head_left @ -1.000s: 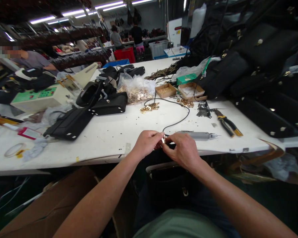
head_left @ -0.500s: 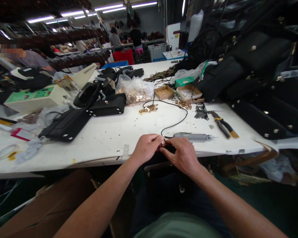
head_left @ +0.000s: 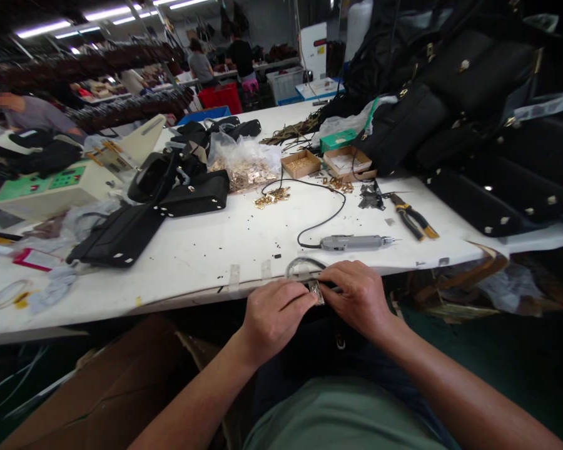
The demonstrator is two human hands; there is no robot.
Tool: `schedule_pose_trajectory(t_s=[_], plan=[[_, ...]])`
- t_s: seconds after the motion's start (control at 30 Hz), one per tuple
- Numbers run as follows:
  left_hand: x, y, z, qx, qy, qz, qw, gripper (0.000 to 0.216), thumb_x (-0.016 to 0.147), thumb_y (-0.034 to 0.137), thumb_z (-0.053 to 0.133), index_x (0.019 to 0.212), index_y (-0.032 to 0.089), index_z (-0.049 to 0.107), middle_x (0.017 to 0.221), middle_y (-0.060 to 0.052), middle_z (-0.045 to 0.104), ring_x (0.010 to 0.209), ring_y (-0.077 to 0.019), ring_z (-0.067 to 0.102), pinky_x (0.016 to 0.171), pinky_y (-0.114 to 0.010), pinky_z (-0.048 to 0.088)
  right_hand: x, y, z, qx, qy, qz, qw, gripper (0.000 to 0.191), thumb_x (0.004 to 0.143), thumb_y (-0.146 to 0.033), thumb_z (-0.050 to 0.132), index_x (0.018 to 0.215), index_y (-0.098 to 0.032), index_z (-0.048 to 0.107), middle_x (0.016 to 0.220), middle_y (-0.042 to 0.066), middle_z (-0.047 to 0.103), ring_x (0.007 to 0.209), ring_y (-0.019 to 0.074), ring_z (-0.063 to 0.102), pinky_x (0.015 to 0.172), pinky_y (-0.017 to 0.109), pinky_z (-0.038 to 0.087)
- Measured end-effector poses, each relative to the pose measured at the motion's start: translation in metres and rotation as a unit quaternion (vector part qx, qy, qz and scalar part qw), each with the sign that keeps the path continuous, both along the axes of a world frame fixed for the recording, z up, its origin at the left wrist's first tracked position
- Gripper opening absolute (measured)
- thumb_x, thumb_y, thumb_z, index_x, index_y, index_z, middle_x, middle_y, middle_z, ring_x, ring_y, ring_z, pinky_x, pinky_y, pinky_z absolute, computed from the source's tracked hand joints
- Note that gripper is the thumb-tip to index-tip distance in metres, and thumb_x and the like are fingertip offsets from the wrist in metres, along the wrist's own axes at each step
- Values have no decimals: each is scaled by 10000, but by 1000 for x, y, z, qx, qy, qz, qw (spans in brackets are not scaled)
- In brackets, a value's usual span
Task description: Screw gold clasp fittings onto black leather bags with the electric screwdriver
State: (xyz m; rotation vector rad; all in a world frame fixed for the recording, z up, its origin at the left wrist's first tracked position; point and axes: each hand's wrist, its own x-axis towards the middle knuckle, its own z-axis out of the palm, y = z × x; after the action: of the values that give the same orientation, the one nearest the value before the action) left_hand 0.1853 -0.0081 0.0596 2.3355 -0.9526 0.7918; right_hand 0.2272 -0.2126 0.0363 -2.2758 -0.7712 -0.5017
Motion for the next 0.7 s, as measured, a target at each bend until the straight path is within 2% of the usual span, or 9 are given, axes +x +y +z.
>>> schedule_pose_trajectory(t_s=[0.17,0.4,0.47,0.53,0.6,0.7], plan=[[-10,-4,-6,3,-32,-19,999,252,851,66,722,1059,201,679,944,-25,759,907,-158,706,833,-294,585,-13,-6,3,18,-8,3,1000,85,922,-194,672,885,-215,745,887,46,760,843,202,686,797,334,454],[-15,-9,-3,30,-65,0,997,222,850,88,732,1024,220,691,867,-7,743,814,-148,692,752,-281,571,-19,-10,7,44,2,13,999,68,896,-145,692,886,-200,729,879,37,755,844,202,682,814,337,466],[-15,-11,2,13,-66,9,998,208,851,91,731,1001,231,697,852,-5,740,812,-150,699,762,-280,585,-21,-10,9,52,2,13,999,67,895,-141,696,886,-202,723,876,35,750,843,201,676,808,341,464],[-14,-15,8,-20,-49,23,998,189,864,87,708,981,236,694,929,-23,762,887,-166,723,827,-293,606,-22,-12,13,72,0,16,997,72,900,-149,699,937,-209,717,914,39,746,873,199,670,824,344,471],[-12,-18,12,-53,-7,40,998,171,893,102,668,984,245,682,1065,-38,776,990,-186,739,908,-310,610,-22,-17,16,103,-2,12,995,196,895,-206,732,1088,-222,703,1049,66,738,996,219,660,904,370,483],[-7,-19,12,-117,90,90,985,95,921,264,660,1009,293,680,1053,1,793,928,-198,768,879,-301,628,-18,-36,11,158,53,-29,986,655,785,-410,856,1361,-238,596,1337,127,635,1251,289,568,1078,460,437]])
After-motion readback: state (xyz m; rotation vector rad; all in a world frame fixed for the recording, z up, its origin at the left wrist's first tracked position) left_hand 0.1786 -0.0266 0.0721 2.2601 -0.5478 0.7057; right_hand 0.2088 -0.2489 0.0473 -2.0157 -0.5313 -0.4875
